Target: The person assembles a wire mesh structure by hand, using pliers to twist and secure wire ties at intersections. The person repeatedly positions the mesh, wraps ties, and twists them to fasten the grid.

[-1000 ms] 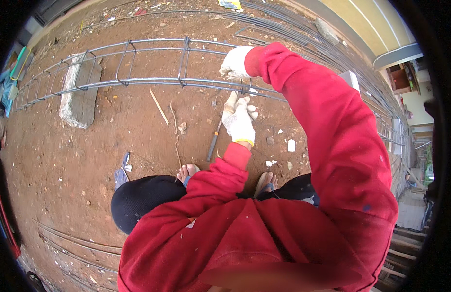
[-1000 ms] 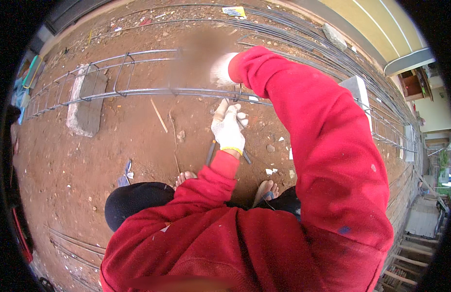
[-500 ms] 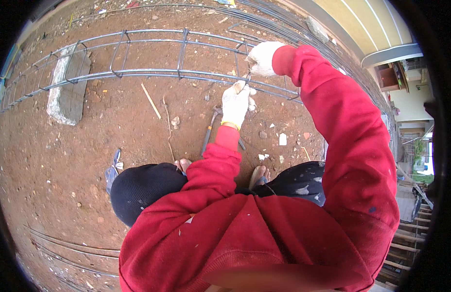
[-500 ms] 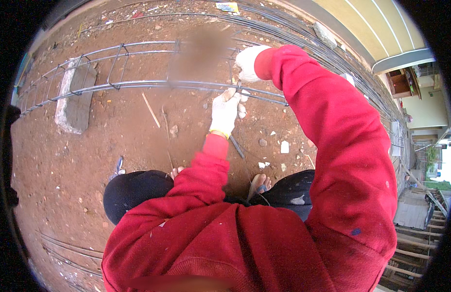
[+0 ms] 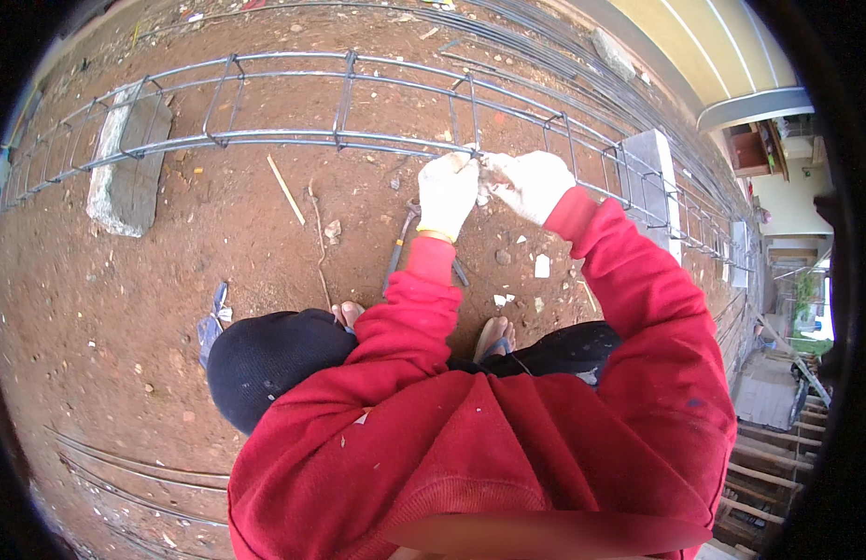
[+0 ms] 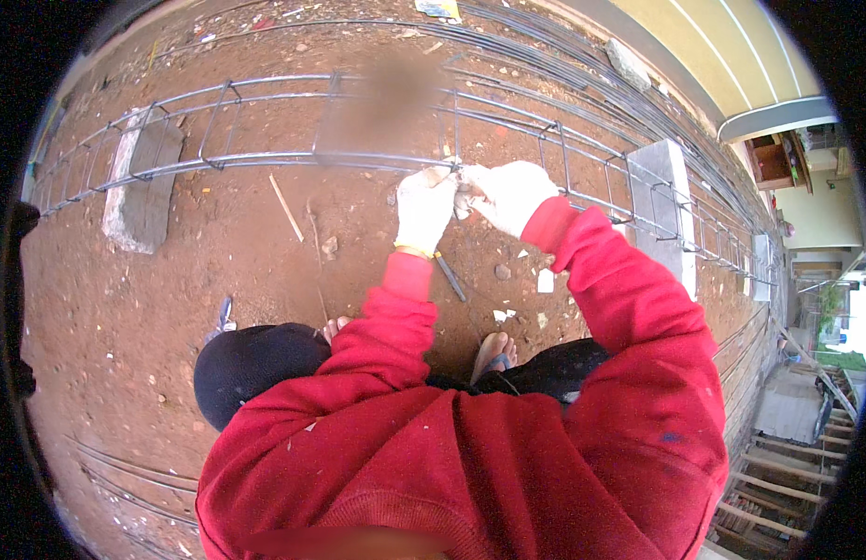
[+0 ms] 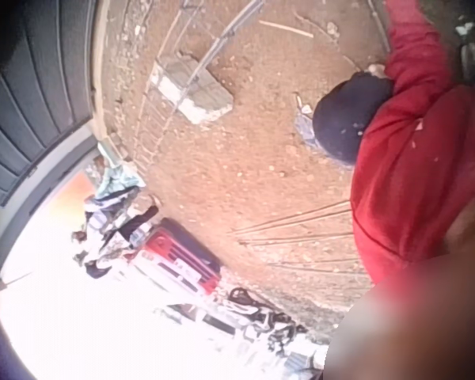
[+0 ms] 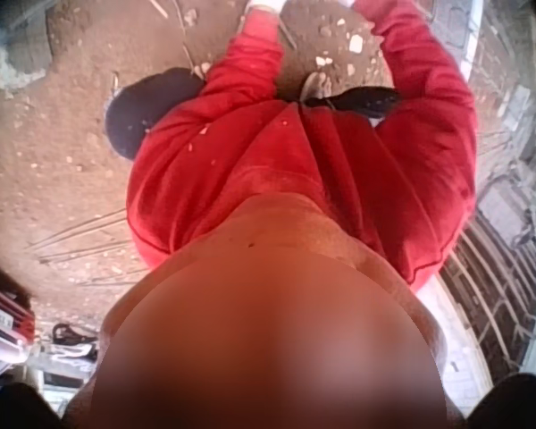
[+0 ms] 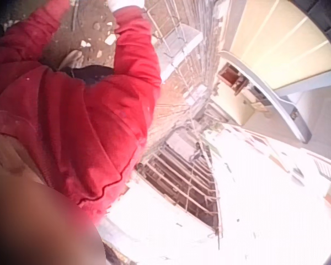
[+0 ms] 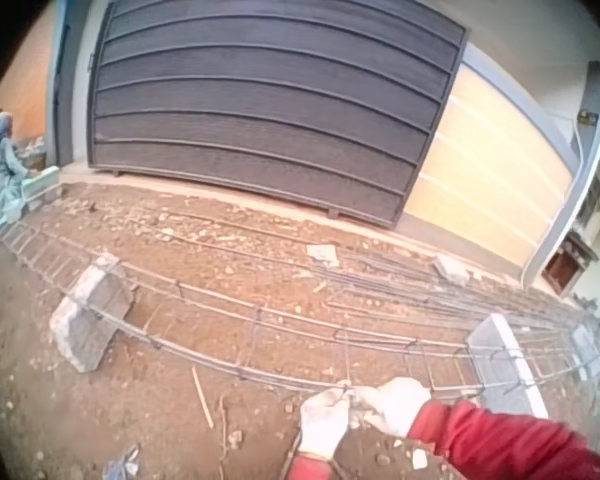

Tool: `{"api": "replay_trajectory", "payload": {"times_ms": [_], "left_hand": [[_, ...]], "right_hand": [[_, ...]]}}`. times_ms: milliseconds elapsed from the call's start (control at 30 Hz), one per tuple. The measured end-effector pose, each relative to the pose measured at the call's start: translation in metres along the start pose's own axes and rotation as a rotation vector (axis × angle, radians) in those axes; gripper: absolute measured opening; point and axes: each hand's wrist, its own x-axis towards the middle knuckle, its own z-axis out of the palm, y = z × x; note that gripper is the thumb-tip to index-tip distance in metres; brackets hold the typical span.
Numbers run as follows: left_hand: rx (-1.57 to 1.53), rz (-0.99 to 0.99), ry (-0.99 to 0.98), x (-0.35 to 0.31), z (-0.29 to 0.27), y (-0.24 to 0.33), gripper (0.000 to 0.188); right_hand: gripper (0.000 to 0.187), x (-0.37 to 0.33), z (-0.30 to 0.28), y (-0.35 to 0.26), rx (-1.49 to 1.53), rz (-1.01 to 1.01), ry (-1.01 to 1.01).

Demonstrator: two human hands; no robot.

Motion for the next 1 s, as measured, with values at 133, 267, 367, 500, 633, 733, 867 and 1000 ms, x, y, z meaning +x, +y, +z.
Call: {"api": "replay_trajectory", "payload": {"times_ms": [133,267,367,500,633,733,867,1000], "left_hand": [[-0.2,-0.291,-0.137,0.003,-0.005,0.008,0.016],[-0.181,-0.359,-0.162,0.001,-0.01,0.022,0.017],[-0.199,-0.371,-0.125,0.0,-0.007,0.025,0.018],[-0.282,-0.421,-0.069,-0.003,0.0,0.017,0.018],[0.034,-0.228,-0.056,-0.006,0.004,0.004,0.019],[0.17,-0.118,0.065,-0.007,0.014,-0.002,0.019],[0.092,-0.162,0.151,-0.01,0.024,-0.005,0.019],[0.177,-0.139,0.12,-0.009,0.022,0.004,0.02]], "right_hand": [[0.039,-0.006,0.03,0.007,-0.185,-0.009,0.107],[0.039,-0.007,0.037,0.005,-0.282,0.051,0.064],[0.037,-0.017,0.022,0.009,-0.208,0.151,-0.018],[0.033,-0.019,0.0,0.038,0.087,0.254,0.287],[0.029,0.027,0.01,0.087,0.616,0.287,-0.1],[0.027,0.068,0.031,0.108,0.743,0.154,-0.44],[0.025,0.093,0.04,0.104,0.524,-0.001,-0.657],[0.026,0.09,0.019,0.088,0.552,0.07,-0.443]]}}
